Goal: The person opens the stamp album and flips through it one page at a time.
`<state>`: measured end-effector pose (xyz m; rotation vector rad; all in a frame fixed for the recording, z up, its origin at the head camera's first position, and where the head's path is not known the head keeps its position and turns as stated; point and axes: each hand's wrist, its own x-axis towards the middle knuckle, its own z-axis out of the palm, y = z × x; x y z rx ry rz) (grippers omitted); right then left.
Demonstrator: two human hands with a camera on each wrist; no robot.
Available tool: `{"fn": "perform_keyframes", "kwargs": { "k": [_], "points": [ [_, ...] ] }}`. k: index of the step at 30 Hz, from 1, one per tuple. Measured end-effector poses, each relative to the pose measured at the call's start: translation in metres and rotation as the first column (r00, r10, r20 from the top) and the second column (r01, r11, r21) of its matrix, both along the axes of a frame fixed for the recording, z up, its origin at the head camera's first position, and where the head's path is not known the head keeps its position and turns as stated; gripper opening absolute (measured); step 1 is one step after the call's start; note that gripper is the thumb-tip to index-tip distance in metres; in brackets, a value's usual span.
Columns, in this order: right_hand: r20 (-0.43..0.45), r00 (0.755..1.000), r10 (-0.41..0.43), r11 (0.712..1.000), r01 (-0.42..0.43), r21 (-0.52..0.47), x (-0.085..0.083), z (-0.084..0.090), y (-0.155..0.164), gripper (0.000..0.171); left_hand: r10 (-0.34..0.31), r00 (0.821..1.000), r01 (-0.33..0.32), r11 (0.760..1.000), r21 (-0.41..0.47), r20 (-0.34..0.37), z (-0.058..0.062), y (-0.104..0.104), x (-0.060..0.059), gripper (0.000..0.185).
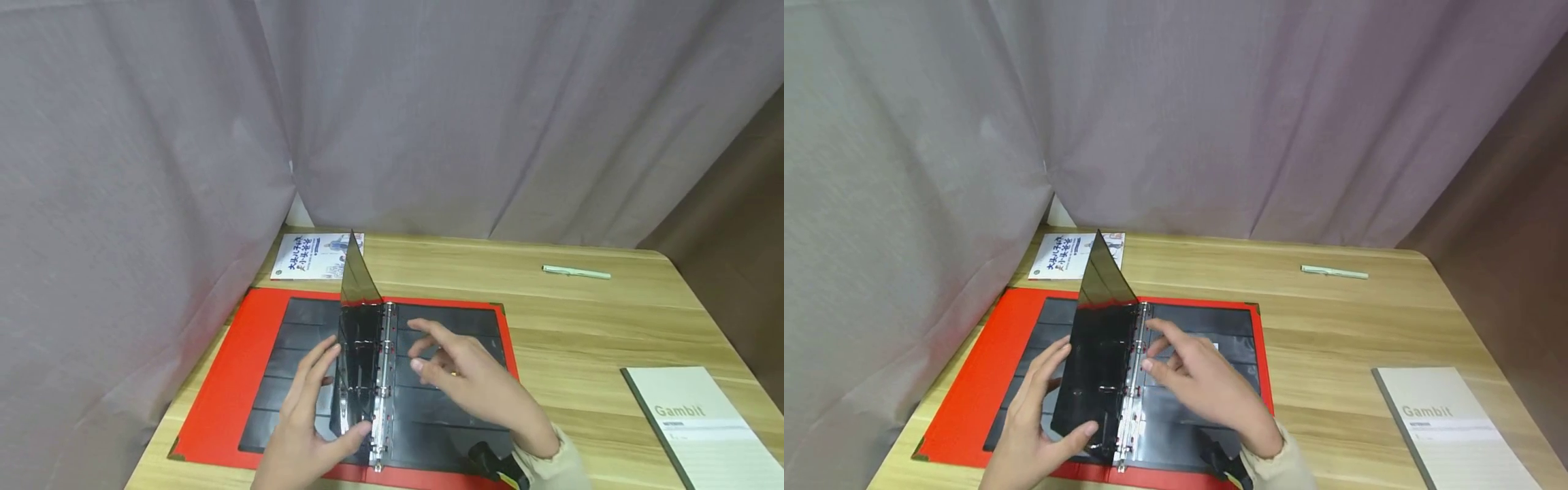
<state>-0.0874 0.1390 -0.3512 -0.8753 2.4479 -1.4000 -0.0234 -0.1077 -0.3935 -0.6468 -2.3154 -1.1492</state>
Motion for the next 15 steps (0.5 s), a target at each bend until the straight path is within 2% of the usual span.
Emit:
{"fn": "perform_keyframes", "kwargs": {
  "k": [5, 9, 15],
  "points": [
    [-0.043, 0.998, -0.036, 0.999, 0.036, 0.017, -0.007, 0.002, 0.019, 0.046, 0.053, 0.997, -0.051, 0.998, 0.023, -0.064, -0.003, -0.009, -0.003, 0.083],
    [-0.039, 0.996, -0.081, 0.995, 0.083, 0.052, -0.011, 0.002, 0.031, 0.045, 0.105, 0.986, -0.1, 0.994, 0.048, -0.126, -0.003, -0.014, -0.002, 0.076],
    [-0.031, 0.99, -0.139, 0.987, 0.141, 0.073, -0.018, 0.0, 0.048, 0.045, 0.142, 0.976, -0.122, 0.985, 0.122, -0.168, 0.014, -0.013, 0.004, 0.066]
  ]
}}
